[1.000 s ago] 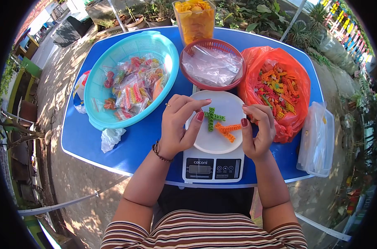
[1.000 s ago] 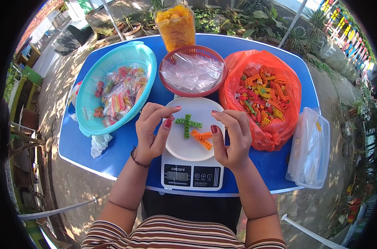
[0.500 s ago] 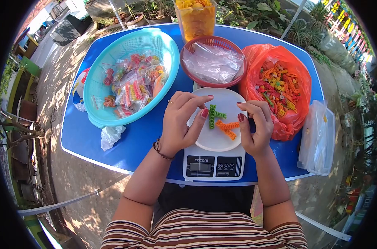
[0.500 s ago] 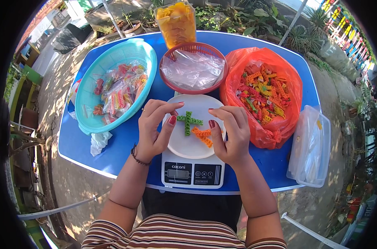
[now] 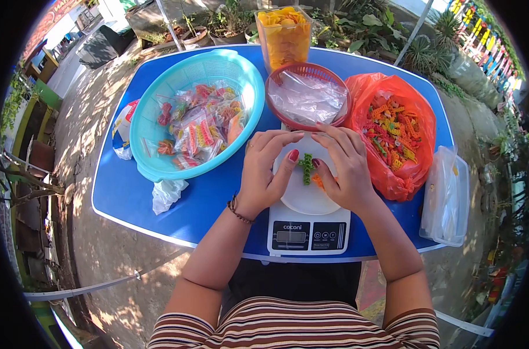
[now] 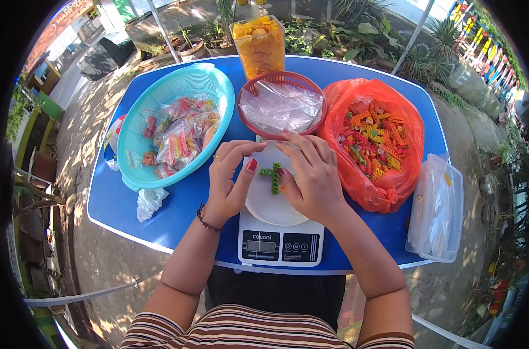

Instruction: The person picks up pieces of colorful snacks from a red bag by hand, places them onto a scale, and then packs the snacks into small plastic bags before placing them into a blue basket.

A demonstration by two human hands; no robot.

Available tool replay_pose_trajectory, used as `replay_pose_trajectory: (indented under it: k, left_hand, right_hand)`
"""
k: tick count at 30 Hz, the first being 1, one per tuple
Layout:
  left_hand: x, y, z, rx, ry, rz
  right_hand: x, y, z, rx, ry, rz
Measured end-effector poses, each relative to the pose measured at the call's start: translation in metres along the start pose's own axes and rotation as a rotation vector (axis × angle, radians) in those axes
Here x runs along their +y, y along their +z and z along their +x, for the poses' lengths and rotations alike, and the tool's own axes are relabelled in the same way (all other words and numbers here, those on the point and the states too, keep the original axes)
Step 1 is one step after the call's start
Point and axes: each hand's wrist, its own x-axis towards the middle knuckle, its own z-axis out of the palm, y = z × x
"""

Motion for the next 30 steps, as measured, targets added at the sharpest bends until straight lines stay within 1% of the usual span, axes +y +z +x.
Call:
replay_pose_trajectory:
  k: [3, 6, 8, 9, 12, 14, 15, 16, 19, 20, 23, 26, 29, 30]
  left_hand:
    - [0.001, 0.0, 0.001, 0.005, -0.041, -0.119]
    - [0.002, 0.0, -0.002, 0.012, -0.064, -0.206]
    - [0.001, -0.001, -0.002, 0.016, -0.066, -0.226]
    - [0.001, 0.0, -0.003, 0.025, -0.109, -0.296]
    - [0.001, 0.003, -0.006, 0.042, -0.242, -0.492]
    - [0.003, 0.0, -0.007, 0.03, -0.335, -0.603]
    - [0.002, 0.001, -0.008, 0.039, -0.346, -0.636]
    - [0.001, 0.001, -0.009, 0.048, -0.358, -0.669]
    - [-0.016, 0.003, -0.014, 0.043, -0.363, -0.776]
    - [-0.02, 0.004, -0.016, 0.036, -0.363, -0.813]
    - [-0.002, 0.006, -0.004, 0.105, -0.36, -0.937]
    - [0.009, -0.004, 0.0, 0.037, -0.466, -0.761]
    - [0.006, -0.005, -0.003, 0.069, -0.482, -0.864]
    - [0.008, -0.003, -0.003, 0.097, -0.445, -0.84]
  right_hand:
    - [0.001, 0.005, 0.014, -0.033, 0.008, -0.103]
    - [0.01, 0.007, 0.025, -0.188, 0.101, -0.024]
    - [0.01, 0.007, 0.03, -0.032, 0.138, 0.096]
    - [0.009, 0.007, 0.032, 0.045, 0.156, 0.156]
    - [0.002, 0.004, 0.029, 0.316, 0.016, 0.176]
    - [-0.009, -0.001, 0.02, 0.184, -0.11, 0.154]
    - [-0.013, -0.002, 0.015, 0.119, -0.172, 0.141]
    - [-0.016, -0.002, 0.01, 0.068, -0.204, 0.117]
    - [-0.017, 0.0, 0.001, 0.001, -0.266, 0.138]
    - [-0.019, -0.001, 0.001, 0.013, -0.271, 0.167]
    - [-0.016, -0.002, -0.007, -0.007, -0.293, 0.203]
    - [-0.013, -0.001, -0.012, 0.022, -0.315, 0.265]
    - [-0.018, -0.003, -0.011, 0.133, -0.324, 0.247]
    - [-0.018, -0.002, -0.012, 0.182, -0.303, 0.244]
